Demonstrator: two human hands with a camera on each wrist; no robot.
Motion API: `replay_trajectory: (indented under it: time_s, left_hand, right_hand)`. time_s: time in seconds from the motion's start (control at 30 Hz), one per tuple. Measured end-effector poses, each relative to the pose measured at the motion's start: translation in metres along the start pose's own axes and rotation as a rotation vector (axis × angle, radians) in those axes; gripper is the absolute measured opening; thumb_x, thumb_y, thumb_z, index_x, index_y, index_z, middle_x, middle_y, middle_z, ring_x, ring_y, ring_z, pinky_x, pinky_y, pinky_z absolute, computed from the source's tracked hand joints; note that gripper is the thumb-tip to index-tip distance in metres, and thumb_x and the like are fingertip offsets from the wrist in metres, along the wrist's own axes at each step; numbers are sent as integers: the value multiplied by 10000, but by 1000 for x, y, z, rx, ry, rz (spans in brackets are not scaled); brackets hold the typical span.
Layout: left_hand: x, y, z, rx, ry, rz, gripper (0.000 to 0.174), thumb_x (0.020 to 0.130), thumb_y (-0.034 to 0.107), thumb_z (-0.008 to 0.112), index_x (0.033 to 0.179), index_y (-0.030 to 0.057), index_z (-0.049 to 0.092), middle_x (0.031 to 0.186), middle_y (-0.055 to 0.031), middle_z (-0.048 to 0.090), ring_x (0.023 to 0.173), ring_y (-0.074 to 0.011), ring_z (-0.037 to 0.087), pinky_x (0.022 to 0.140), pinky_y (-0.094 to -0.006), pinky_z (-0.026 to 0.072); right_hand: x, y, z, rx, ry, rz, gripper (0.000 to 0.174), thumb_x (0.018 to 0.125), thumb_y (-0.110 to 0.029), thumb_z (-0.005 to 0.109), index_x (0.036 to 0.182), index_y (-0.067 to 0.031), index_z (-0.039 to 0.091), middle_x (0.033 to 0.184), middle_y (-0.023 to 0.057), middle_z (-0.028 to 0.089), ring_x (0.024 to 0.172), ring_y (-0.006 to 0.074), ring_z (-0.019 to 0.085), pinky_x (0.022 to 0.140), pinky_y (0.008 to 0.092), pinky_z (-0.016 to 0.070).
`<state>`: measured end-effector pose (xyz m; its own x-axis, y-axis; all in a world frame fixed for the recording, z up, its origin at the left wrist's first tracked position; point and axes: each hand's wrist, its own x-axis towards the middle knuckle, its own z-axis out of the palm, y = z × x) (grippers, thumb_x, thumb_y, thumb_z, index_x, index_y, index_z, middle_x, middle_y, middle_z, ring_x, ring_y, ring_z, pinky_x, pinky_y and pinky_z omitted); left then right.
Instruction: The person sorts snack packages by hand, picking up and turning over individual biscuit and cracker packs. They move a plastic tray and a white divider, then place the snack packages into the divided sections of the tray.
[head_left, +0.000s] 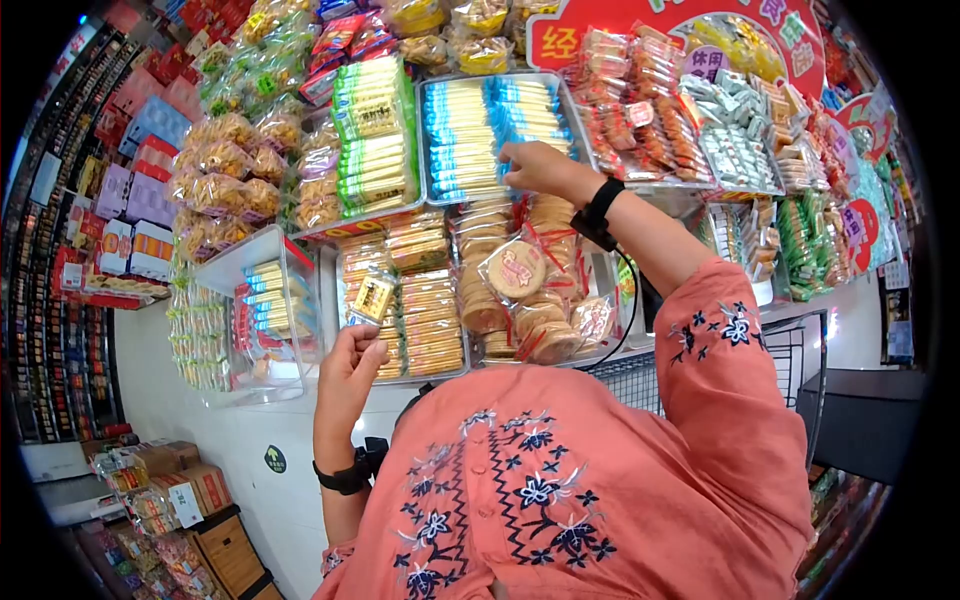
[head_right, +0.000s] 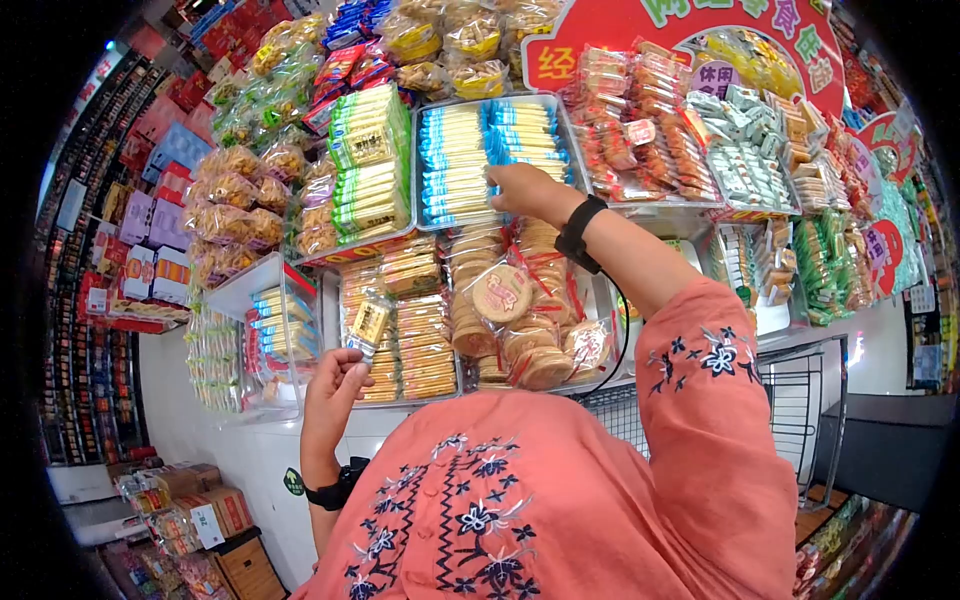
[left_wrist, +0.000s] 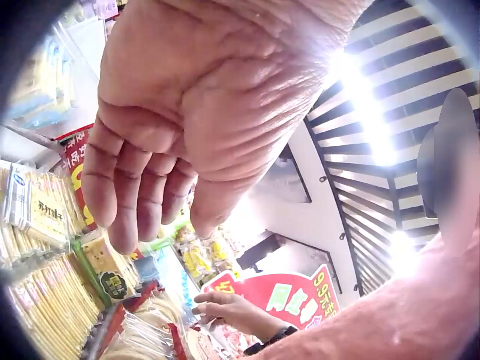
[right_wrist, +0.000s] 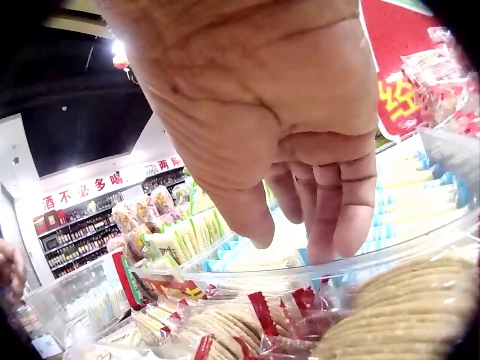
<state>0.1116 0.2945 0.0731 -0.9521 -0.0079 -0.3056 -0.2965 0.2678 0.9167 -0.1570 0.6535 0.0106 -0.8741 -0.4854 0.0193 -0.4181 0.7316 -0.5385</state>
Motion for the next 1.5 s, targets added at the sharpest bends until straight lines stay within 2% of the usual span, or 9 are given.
replay_trajectory:
  time_s: [0.3, 0.33, 0.47, 0.67, 0.9, 1.13, 1.27, 1.37, 1.5]
  left_hand:
    - [16, 1, 30, 77, -40, 43, 290, 999, 172, 668, 1199, -31, 616, 992, -60, 677, 853, -107, 621, 767, -256, 520]
    - [15, 3, 31, 98, -48, 20, 299, 1006, 186, 658, 1212, -25, 609, 1009, -54, 673, 866, -106, 633, 766, -251, 516]
    - [11, 9, 37, 128, -41, -47, 306, 1007, 205, 662, 1205, -22, 613, 995, -51, 671, 871, -106, 631, 769, -254, 514]
    - [7, 6, 45, 87, 4, -69, 304, 1000, 201, 675, 1190, -29, 619, 960, -56, 667, 866, -108, 626, 768, -264, 512]
    - [15, 6, 47, 148, -72, -100, 307, 1025, 227, 631, 1232, 2, 602, 962, -19, 673, 893, -84, 641, 750, -242, 499]
    - [32, -1, 38, 140, -108, -82, 294, 1005, 200, 653, 1194, -23, 622, 963, -66, 676, 865, -125, 641, 764, -275, 521]
    - [35, -7, 35, 122, -125, -50, 299, 1005, 208, 657, 1192, -22, 622, 955, -65, 674, 863, -123, 643, 758, -273, 518]
    - [34, -9, 30, 88, -128, -65, 306, 1006, 218, 660, 1188, -26, 622, 946, -61, 669, 864, -118, 643, 753, -267, 514]
    - [41, -10, 21, 73, -137, -73, 310, 1021, 232, 634, 1218, -6, 603, 1010, -47, 659, 902, -118, 651, 760, -261, 514]
  right_hand:
    - [9, 19, 5, -57, -14, -73, 246, 822, -185, 713, 1022, -52, 657, 906, 177, 715, 864, 390, 682, 740, 481, 521]
    - [6, 14, 1, -44, 4, -91, 144, 813, -157, 660, 895, -42, 690, 859, 174, 702, 804, 380, 665, 703, 466, 505]
    - [9, 25, 4, -68, -78, -155, 121, 796, -132, 640, 863, -47, 692, 833, 170, 686, 794, 386, 655, 696, 480, 499]
    - [8, 24, 12, -235, 13, -269, 108, 815, -118, 652, 841, -61, 739, 819, 156, 711, 793, 377, 690, 687, 488, 535]
    - [12, 18, 12, -372, -96, -214, 136, 812, -117, 629, 825, -53, 748, 860, 178, 724, 832, 393, 704, 703, 489, 564]
    - [22, 22, 17, -400, -149, -150, 139, 797, -121, 629, 830, -55, 746, 860, 189, 719, 832, 400, 697, 703, 489, 555]
    - [15, 17, 10, -192, -107, -140, 119, 792, -139, 634, 800, -45, 707, 807, 187, 690, 773, 402, 668, 681, 489, 523]
    - [16, 3, 1, -101, 80, -269, 133, 792, -163, 641, 793, -33, 667, 767, 179, 659, 734, 394, 645, 663, 482, 502]
    - [11, -37, -39, -19, 106, -263, 133, 857, -135, 627, 910, -13, 628, 854, 157, 658, 741, 302, 627, 673, 408, 489]
